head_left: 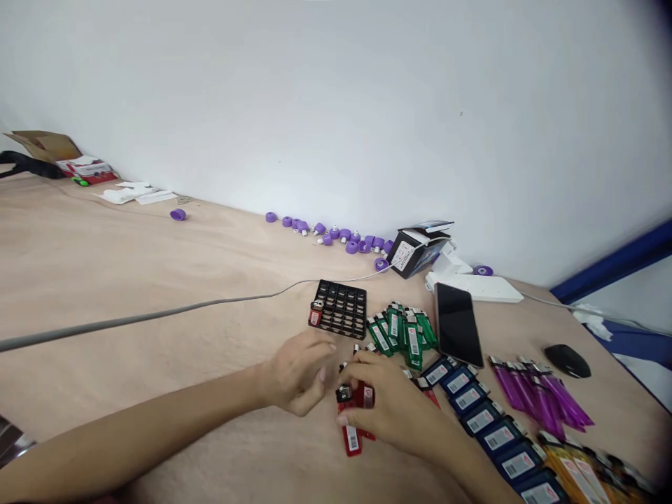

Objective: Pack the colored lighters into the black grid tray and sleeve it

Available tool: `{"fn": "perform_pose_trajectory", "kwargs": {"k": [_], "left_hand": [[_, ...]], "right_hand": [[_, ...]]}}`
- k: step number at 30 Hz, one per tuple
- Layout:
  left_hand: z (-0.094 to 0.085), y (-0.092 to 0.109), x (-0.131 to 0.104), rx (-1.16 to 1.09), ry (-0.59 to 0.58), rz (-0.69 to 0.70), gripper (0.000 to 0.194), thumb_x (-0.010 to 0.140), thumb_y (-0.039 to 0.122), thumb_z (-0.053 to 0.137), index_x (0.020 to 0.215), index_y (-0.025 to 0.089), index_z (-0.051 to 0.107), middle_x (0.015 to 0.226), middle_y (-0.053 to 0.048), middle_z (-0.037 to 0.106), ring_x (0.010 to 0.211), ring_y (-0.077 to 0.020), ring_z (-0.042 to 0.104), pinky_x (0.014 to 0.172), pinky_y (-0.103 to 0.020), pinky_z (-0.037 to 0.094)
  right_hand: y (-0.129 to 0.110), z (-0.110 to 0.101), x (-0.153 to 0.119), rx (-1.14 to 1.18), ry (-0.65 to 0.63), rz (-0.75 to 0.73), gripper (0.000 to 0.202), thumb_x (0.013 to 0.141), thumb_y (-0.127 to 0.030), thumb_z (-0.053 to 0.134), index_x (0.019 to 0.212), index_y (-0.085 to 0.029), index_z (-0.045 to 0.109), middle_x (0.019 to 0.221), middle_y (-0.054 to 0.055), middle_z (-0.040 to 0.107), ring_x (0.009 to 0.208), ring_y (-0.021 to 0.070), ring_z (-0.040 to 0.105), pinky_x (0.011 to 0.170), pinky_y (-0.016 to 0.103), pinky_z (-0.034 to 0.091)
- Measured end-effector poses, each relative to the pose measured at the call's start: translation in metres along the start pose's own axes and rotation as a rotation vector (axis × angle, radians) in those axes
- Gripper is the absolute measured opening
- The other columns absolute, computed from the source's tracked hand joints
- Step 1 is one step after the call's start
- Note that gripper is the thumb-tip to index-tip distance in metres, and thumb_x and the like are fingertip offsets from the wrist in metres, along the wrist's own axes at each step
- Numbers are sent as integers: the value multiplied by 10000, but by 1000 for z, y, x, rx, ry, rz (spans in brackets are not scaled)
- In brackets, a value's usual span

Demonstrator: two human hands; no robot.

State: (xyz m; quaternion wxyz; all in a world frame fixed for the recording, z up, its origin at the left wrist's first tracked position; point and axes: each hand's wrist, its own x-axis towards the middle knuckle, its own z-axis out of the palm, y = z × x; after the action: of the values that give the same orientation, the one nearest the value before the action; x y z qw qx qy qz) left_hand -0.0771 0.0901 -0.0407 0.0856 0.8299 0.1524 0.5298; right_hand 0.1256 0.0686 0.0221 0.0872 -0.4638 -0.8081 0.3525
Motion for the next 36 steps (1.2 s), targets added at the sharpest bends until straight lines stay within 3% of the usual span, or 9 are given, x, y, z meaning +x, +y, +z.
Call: {"fn": "perform_pose_trajectory", "kwargs": {"k": [3, 4, 7, 11, 14, 17, 26, 33, 36], "left_hand": [[-1, 9, 3, -147, -2, -312, 132, 921, 153, 438, 1002, 175, 539, 711, -23, 561, 606, -140, 532, 565, -251, 454], [0, 14, 4, -185, -30, -373, 139, 960, 182, 405, 929, 174, 540, 646, 1, 532, 542, -117, 496, 522, -225, 416], [7, 30, 6, -436, -124, -543, 343, 1011, 400, 372, 824, 161, 531, 542, 17, 501, 439, -88, 451, 427, -190, 337], [23, 43, 9, -932, -406, -937, 555, 895, 682, 469, 773, 145, 540, 477, 28, 498, 320, -57, 387, 325, -159, 294], [28, 46, 13, -1084, -439, -1133, 612, 851, 744, 474, 741, 145, 537, 447, 37, 509, 261, -43, 337, 272, -152, 268], [27, 47, 18, -1190, -401, -1175, 603, 841, 741, 498, 721, 150, 521, 410, 49, 501, 242, -43, 321, 261, -150, 266], [23, 50, 21, -1359, -369, -1088, 555, 875, 687, 515, 727, 151, 505, 394, 46, 481, 249, -53, 352, 283, -150, 254], [21, 49, 22, -1344, -379, -1074, 562, 878, 688, 508, 709, 152, 501, 390, 44, 475, 252, -53, 354, 283, -146, 261], [21, 49, 20, -1284, -417, -1129, 578, 854, 723, 505, 741, 156, 508, 377, 66, 453, 231, -50, 316, 261, -146, 253]], "right_hand": [[-1, -10, 0, 140, -9, 47, 99, 714, -213, 779, 740, -180, 689, 662, -40, 580, 653, 133, 520, 604, 244, 357], [-2, -14, 0, 191, -3, 62, 90, 730, -226, 761, 734, -178, 686, 628, -47, 562, 616, 122, 498, 574, 237, 338], [-2, -25, -1, 309, 55, 84, 116, 775, -280, 716, 735, -176, 682, 601, -47, 557, 587, 114, 490, 542, 226, 327], [0, -31, -2, 407, 84, 92, 185, 835, -330, 655, 740, -172, 667, 600, -17, 623, 582, 135, 566, 540, 226, 383], [3, -33, -3, 470, 69, 63, 225, 884, -360, 607, 800, -165, 682, 629, 13, 676, 584, 147, 603, 555, 233, 435], [5, -36, -4, 527, 18, 5, 236, 913, -362, 579, 881, -162, 700, 656, 20, 695, 574, 137, 593, 561, 230, 449], [3, -43, -4, 563, -57, -40, 208, 925, -263, 562, 1019, -188, 732, 749, 16, 714, 662, 145, 615, 605, 237, 444], [5, -42, -5, 566, -48, -30, 225, 905, -280, 575, 1049, -171, 708, 784, 33, 724, 687, 159, 628, 645, 261, 476], [3, -43, -6, 530, -31, -58, 171, 891, -253, 582, 988, -173, 697, 774, 27, 726, 692, 157, 629, 650, 256, 462]]}}
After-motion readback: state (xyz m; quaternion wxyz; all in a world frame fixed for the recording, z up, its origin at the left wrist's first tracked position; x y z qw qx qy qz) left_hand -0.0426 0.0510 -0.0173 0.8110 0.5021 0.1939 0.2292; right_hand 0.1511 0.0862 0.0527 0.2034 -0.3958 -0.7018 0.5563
